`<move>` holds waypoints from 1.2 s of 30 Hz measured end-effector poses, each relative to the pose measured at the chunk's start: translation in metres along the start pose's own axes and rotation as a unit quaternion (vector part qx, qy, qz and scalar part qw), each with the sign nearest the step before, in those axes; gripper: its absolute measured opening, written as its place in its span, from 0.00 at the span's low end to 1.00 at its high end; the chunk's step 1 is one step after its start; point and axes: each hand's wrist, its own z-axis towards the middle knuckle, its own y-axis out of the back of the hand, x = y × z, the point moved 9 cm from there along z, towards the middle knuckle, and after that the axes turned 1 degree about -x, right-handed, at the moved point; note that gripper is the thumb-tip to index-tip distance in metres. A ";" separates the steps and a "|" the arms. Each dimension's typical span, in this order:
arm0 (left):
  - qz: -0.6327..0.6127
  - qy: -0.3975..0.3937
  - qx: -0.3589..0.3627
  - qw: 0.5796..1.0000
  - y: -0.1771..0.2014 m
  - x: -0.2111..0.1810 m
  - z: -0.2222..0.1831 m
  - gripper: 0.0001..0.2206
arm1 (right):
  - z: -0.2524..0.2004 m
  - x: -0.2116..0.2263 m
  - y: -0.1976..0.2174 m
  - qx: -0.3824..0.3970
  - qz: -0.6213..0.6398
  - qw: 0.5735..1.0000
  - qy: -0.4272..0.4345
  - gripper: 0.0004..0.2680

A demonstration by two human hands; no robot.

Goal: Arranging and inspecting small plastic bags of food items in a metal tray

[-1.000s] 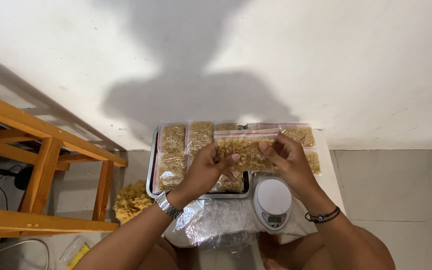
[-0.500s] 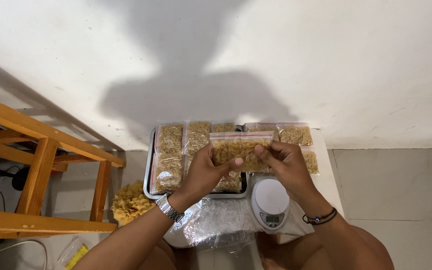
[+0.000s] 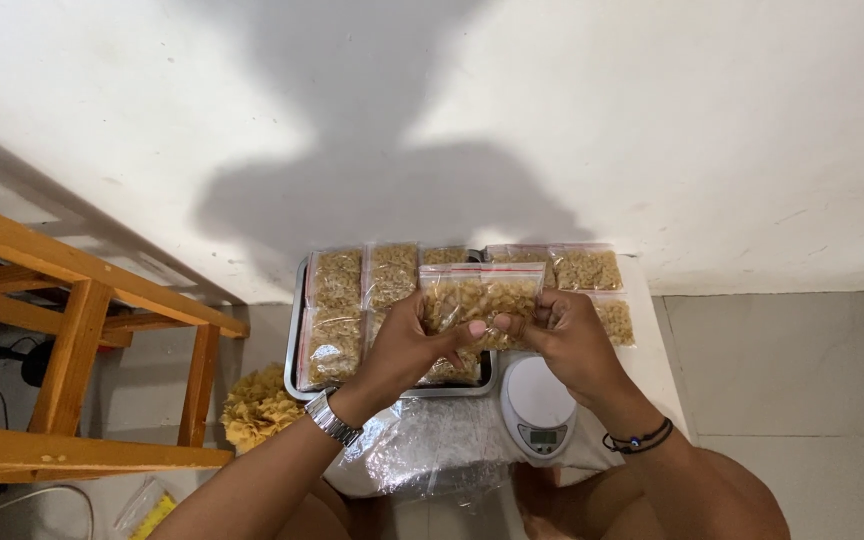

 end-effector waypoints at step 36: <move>0.050 -0.030 0.027 0.998 -0.004 -0.015 -0.010 0.34 | 0.005 -0.072 -0.004 -0.038 0.210 0.966 -0.146 0.14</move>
